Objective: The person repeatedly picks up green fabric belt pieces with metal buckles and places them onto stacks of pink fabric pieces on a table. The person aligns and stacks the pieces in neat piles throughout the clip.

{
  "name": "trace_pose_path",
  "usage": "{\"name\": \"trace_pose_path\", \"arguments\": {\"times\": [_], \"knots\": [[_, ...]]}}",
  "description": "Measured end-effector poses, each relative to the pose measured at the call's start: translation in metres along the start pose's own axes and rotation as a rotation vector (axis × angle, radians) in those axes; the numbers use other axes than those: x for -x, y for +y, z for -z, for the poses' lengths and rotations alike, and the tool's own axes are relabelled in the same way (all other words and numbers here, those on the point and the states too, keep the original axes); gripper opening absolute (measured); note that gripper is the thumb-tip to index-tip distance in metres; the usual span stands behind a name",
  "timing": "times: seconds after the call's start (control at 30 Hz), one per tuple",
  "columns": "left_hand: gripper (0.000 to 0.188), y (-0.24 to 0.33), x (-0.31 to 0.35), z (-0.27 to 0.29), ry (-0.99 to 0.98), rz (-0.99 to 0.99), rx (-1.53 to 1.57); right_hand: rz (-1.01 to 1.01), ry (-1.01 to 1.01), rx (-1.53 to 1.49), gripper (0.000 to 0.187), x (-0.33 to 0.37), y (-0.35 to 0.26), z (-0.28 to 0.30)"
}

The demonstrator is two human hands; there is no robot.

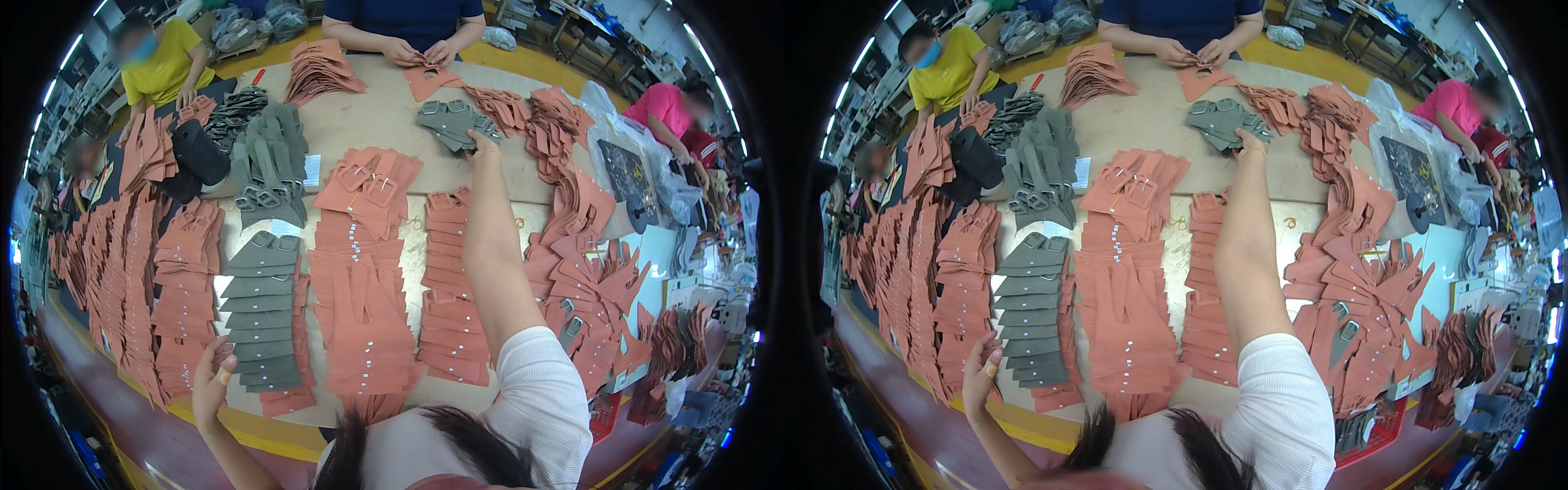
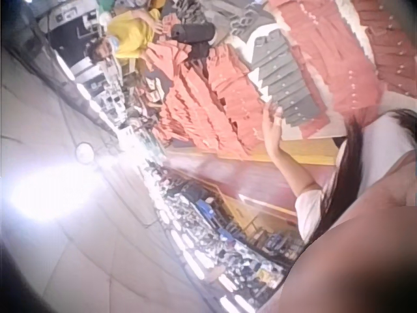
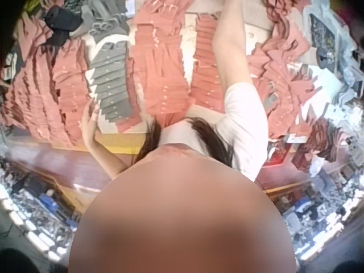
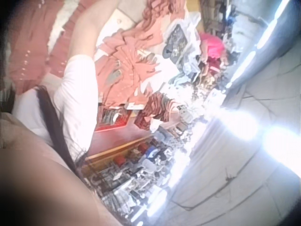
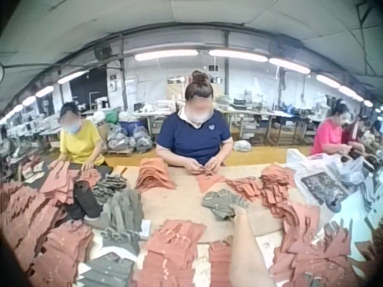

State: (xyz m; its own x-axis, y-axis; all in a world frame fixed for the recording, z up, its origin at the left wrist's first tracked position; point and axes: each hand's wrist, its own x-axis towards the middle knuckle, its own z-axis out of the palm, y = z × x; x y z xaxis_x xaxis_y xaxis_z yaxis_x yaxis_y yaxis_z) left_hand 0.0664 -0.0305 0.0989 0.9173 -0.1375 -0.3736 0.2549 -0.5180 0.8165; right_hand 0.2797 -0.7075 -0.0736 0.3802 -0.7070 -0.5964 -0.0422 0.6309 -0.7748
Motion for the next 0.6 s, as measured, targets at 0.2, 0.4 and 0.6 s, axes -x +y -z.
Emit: {"name": "trace_pose_path", "arguments": {"times": [0.2, 0.4, 0.6], "knots": [[0.049, 0.012, 0.001, -0.001, -0.021, -0.010, 0.011, 0.025, -0.191, -0.186, 0.034, -0.003, -0.035, -0.005], [0.044, 0.031, -0.018, -0.030, -0.206, -0.164, 0.213, 0.262, -0.367, -0.114, 0.034, 0.073, -0.090, -0.006], [0.051, 0.066, -0.087, -0.159, -0.606, 0.206, 1.427, 0.418, -0.978, -0.041, 0.047, 0.234, -0.106, 0.012]]}}
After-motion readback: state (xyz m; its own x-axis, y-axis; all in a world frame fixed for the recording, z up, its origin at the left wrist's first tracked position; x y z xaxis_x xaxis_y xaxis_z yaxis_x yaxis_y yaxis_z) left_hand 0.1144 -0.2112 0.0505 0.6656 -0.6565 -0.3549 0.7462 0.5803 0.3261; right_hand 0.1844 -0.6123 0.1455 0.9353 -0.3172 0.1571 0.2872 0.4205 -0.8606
